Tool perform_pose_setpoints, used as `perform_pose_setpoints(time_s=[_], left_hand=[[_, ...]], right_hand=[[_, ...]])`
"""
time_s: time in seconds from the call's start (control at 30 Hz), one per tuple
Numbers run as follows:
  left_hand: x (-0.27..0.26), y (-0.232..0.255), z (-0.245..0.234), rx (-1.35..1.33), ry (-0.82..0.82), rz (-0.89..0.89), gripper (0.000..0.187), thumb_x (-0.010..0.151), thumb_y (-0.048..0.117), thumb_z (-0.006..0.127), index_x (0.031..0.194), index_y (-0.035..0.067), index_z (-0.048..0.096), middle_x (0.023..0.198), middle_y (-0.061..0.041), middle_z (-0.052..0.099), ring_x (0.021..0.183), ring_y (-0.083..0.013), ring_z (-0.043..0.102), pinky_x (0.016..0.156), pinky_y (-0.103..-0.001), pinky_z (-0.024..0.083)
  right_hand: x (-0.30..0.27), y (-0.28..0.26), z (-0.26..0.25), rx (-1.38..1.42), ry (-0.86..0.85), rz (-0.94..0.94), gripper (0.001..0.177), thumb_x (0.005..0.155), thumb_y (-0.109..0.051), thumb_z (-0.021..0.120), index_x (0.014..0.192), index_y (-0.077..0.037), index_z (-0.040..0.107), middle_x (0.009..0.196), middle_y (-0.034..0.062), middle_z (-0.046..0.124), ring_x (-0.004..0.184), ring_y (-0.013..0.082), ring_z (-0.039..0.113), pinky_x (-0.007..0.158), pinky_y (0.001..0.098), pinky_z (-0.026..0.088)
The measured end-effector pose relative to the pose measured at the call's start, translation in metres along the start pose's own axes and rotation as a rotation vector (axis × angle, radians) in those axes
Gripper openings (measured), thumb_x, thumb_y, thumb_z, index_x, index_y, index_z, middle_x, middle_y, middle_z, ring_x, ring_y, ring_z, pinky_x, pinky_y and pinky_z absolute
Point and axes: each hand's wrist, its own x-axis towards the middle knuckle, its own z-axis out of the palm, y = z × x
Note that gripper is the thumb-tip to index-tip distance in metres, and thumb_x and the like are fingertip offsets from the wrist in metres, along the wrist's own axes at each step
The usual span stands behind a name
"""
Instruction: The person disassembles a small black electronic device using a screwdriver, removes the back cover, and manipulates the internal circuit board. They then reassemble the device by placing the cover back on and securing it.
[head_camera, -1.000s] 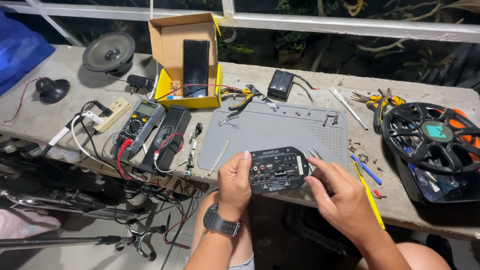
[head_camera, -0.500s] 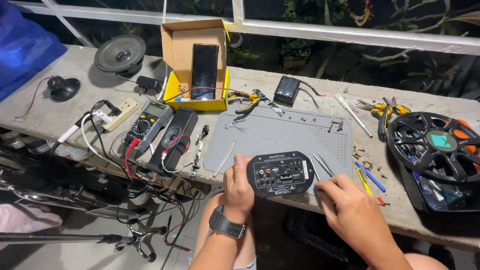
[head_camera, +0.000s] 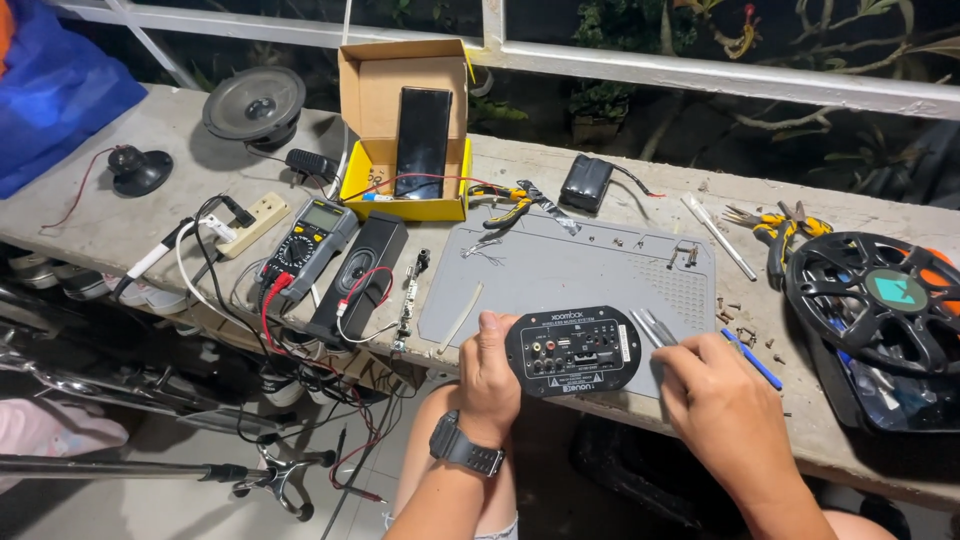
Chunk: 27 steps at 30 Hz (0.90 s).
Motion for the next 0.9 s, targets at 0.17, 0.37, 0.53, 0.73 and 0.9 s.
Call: perform_pose_setpoints(time_s=[0.17,0.37,0.53,0.73,0.9], left_hand=[[-0.001,0.009,-0.001,0.011,-0.021,-0.009,0.082,0.119,0.055,0.028,0.091,0.005,0.087,0.078,-0.004,0.083,0.078,-0.0230,0.078,0.074,-0.034,0.061],[0.000,0.005,-0.001,0.005,-0.019,-0.003,0.082,0.118,0.055,0.029,0.094,0.004,0.088,0.081,-0.005,0.084,0.083,-0.0236,0.080,0.079,-0.035,0.062],[-0.001,0.010,0.000,0.003,-0.030,0.002,0.082,0.119,0.053,0.028,0.094,0.005,0.089,0.081,-0.005,0.086,0.080,-0.0235,0.081,0.075,-0.034,0.062],[-0.001,0.011,0.000,0.020,-0.036,-0.001,0.084,0.118,0.056,0.027,0.092,0.007,0.088,0.078,-0.004,0.084,0.078,-0.0225,0.080,0.072,-0.034,0.061],[-0.003,0.007,-0.001,-0.054,-0.052,0.032,0.077,0.121,0.053,0.031,0.086,0.005,0.081,0.075,-0.003,0.075,0.074,-0.0213,0.070,0.071,-0.035,0.056]], right_hand=[[0.001,0.001,-0.004,0.084,0.067,0.015,0.019,0.101,-0.021,0.079,0.119,-0.026,0.084,0.115,-0.0027,0.077,0.101,0.0269,0.077,0.084,0.0495,0.063],[0.001,-0.038,-0.020,0.435,0.300,-0.174,0.042,0.099,-0.010,0.087,0.141,-0.006,0.078,0.139,0.0167,0.074,0.102,0.0213,0.074,0.088,0.0316,0.068],[-0.003,-0.051,-0.011,0.468,0.158,-0.230,0.078,0.090,-0.026,0.094,0.161,-0.010,0.063,0.173,0.0220,0.057,0.153,0.0339,0.065,0.103,0.0380,0.071],[-0.001,-0.056,0.000,0.474,0.206,-0.251,0.070,0.094,-0.008,0.084,0.161,-0.005,0.064,0.168,0.0227,0.062,0.149,0.0362,0.068,0.118,0.0415,0.059],[-0.002,-0.054,-0.003,0.465,0.212,-0.282,0.069,0.094,-0.015,0.088,0.159,-0.006,0.065,0.166,0.0219,0.063,0.150,0.0369,0.068,0.129,0.0460,0.053]])
